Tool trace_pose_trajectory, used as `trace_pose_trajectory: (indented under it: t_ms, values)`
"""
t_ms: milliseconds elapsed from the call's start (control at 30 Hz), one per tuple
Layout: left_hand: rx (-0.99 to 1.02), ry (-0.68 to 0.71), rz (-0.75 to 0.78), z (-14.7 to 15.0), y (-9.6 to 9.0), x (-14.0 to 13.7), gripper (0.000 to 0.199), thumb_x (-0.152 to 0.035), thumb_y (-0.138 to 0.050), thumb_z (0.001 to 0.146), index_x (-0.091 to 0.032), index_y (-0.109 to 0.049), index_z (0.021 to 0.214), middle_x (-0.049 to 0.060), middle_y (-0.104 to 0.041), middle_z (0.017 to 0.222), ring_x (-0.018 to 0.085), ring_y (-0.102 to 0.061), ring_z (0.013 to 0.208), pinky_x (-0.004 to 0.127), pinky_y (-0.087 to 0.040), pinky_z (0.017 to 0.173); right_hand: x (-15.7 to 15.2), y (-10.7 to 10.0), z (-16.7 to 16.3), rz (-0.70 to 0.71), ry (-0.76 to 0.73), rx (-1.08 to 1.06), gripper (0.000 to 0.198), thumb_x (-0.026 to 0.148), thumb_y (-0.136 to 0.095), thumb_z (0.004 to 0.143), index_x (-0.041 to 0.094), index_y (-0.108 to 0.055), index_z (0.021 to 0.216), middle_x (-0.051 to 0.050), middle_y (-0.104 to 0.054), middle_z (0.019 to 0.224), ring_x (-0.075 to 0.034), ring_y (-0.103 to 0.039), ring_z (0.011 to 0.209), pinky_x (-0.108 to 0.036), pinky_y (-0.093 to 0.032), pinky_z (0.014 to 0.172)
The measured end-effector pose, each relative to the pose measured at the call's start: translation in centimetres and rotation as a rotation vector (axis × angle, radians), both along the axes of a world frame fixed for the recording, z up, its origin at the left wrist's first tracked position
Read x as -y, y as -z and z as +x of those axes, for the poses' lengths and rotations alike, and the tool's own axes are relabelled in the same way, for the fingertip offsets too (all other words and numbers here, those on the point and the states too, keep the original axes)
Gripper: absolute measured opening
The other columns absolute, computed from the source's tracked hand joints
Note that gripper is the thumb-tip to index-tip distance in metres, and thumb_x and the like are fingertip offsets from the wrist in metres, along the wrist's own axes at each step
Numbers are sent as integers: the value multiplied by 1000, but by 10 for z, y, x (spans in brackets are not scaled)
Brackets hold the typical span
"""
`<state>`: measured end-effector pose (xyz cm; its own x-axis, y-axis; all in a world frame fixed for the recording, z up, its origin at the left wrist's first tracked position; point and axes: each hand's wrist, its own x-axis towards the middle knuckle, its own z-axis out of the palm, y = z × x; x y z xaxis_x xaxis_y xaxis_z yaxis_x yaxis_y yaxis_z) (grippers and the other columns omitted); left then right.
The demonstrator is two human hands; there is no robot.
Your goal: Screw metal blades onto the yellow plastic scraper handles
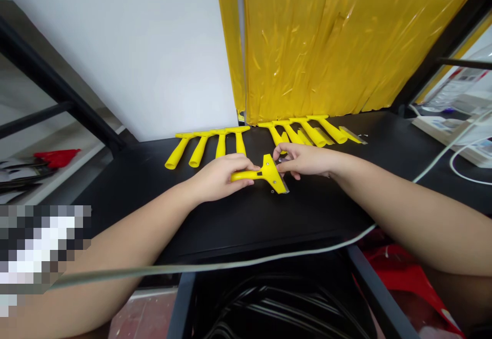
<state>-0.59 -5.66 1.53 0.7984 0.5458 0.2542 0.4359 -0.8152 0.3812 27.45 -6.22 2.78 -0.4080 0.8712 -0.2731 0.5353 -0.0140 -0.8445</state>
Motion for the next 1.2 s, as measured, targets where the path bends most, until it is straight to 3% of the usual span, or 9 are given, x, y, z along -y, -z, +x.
trace_pose_trajectory:
  t_ms: [133, 333, 533, 800, 867, 1033, 1200]
  values:
    - [-2, 13, 14, 0, 1, 0, 27, -33, -70, 101, -21, -72, 126, 7, -73, 115, 23, -69, 111, 35, -53, 97, -4, 9, 2, -18, -28, -95, 31, 15, -82, 79, 24, -57, 97, 5, -67, 69, -11, -58, 49, -23, -39, 48]
    - [-15, 4, 5, 0, 1, -1, 29, -34, -69, 102, -22, -72, 128, 7, -73, 116, 22, -69, 110, 35, -54, 96, -8, 15, 4, -25, -30, -132, 29, 11, -81, 79, 24, -59, 93, 2, -71, 79, -14, -70, 60, -25, -50, 58]
    - [-21, 8, 4, -1, 1, -1, 28, -35, -68, 102, -22, -73, 127, 7, -73, 117, 23, -70, 110, 36, -55, 96, -9, 14, 2, 94, -24, 83, 28, 10, -79, 78, 23, -59, 93, 3, -70, 73, -18, -73, 62, -28, -49, 61]
    - [-27, 13, 20, -1, 1, -1, 29, -36, -69, 102, -23, -73, 128, 7, -73, 116, 23, -70, 111, 35, -55, 95, 4, -7, 5, 302, -68, 306, 7, 21, -72, 90, 22, -66, 89, 3, -71, 77, -12, -65, 49, -28, -47, 59]
    - [-23, 20, 32, -1, 1, -1, 29, -36, -69, 102, -23, -73, 128, 7, -73, 116, 23, -70, 110, 35, -55, 95, 3, -8, 5, 304, -29, 257, 7, 22, -71, 93, 22, -65, 92, 3, -70, 75, -13, -66, 50, -28, -48, 59]
    - [11, 47, 69, -1, 0, 2, 26, -34, -68, 103, -23, -73, 126, 8, -73, 114, 23, -70, 110, 36, -55, 96, -3, 7, 1, 168, 35, -138, 22, 22, -73, 93, 24, -57, 108, 2, -70, 79, -18, -74, 70, -26, -49, 65]
    - [-18, 34, 109, 1, -2, 4, 26, -34, -67, 104, -23, -75, 126, 8, -73, 112, 23, -70, 107, 35, -56, 93, -1, 15, -6, 194, 5, -286, 34, 23, -83, 78, 22, -61, 103, 7, -58, 70, -13, -56, 64, -25, -42, 60]
